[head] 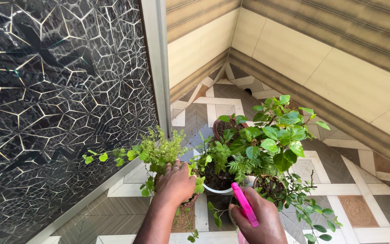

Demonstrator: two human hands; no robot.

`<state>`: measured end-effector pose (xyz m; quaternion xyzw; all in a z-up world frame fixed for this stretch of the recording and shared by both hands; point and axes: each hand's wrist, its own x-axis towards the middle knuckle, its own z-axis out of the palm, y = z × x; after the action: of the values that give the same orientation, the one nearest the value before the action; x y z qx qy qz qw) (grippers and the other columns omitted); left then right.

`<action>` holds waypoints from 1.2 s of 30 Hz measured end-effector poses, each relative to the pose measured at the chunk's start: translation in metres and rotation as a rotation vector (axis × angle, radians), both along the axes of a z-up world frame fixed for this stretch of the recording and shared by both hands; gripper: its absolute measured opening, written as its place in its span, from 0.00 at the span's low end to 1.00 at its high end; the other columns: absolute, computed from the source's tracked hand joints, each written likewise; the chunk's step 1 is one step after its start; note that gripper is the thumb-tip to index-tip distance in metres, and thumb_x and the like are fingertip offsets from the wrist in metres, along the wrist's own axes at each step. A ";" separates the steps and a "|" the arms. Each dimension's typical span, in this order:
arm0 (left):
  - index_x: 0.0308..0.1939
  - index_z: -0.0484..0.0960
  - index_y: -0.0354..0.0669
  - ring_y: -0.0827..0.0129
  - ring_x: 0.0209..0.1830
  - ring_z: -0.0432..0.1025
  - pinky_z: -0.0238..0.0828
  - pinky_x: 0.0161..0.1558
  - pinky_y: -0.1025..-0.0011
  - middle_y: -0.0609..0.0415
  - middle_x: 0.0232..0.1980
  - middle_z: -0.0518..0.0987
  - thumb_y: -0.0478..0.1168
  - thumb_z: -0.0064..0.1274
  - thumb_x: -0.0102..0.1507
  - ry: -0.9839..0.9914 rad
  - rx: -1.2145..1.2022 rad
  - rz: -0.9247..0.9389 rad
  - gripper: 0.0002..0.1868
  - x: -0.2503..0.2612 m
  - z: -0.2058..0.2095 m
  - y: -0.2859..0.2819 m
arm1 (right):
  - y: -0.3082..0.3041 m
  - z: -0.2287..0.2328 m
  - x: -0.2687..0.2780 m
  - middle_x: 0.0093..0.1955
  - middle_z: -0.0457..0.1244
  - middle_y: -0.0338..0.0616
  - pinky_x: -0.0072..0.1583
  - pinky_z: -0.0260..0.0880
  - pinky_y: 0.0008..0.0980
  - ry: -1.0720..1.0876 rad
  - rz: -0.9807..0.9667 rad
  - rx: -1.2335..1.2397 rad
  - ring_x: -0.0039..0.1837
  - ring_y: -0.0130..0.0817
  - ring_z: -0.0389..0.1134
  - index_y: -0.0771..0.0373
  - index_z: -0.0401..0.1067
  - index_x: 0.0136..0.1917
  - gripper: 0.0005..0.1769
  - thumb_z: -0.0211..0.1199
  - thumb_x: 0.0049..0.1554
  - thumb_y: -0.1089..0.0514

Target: The person uses a spray bottle to water several potted plants on a balcony.

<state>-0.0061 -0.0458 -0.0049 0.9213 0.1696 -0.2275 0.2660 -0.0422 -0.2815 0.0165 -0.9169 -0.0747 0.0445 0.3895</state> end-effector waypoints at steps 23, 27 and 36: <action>0.81 0.47 0.50 0.55 0.85 0.39 0.40 0.80 0.56 0.52 0.85 0.43 0.56 0.36 0.72 0.009 -0.007 0.032 0.36 0.001 0.008 -0.002 | 0.000 0.003 0.001 0.32 0.69 0.46 0.44 0.73 0.33 0.054 0.017 0.010 0.36 0.36 0.74 0.57 0.75 0.54 0.22 0.72 0.46 0.53; 0.81 0.49 0.50 0.53 0.85 0.38 0.38 0.79 0.53 0.51 0.85 0.41 0.55 0.39 0.71 0.037 0.015 -0.020 0.37 -0.001 0.015 -0.004 | 0.004 0.015 0.010 0.35 0.71 0.42 0.45 0.73 0.34 0.085 0.178 0.171 0.39 0.32 0.72 0.60 0.77 0.50 0.17 0.73 0.47 0.54; 0.79 0.51 0.44 0.47 0.84 0.40 0.39 0.78 0.50 0.45 0.84 0.45 0.52 0.43 0.69 -0.076 -0.035 0.027 0.37 -0.009 0.012 -0.002 | 0.109 0.095 0.101 0.39 0.72 0.46 0.44 0.75 0.37 0.347 0.441 -0.267 0.37 0.34 0.73 0.59 0.78 0.55 0.22 0.71 0.47 0.52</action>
<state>-0.0152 -0.0483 0.0067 0.9221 0.1677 -0.1918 0.2911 0.0587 -0.1720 0.1110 -0.9004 -0.1976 0.2930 0.2536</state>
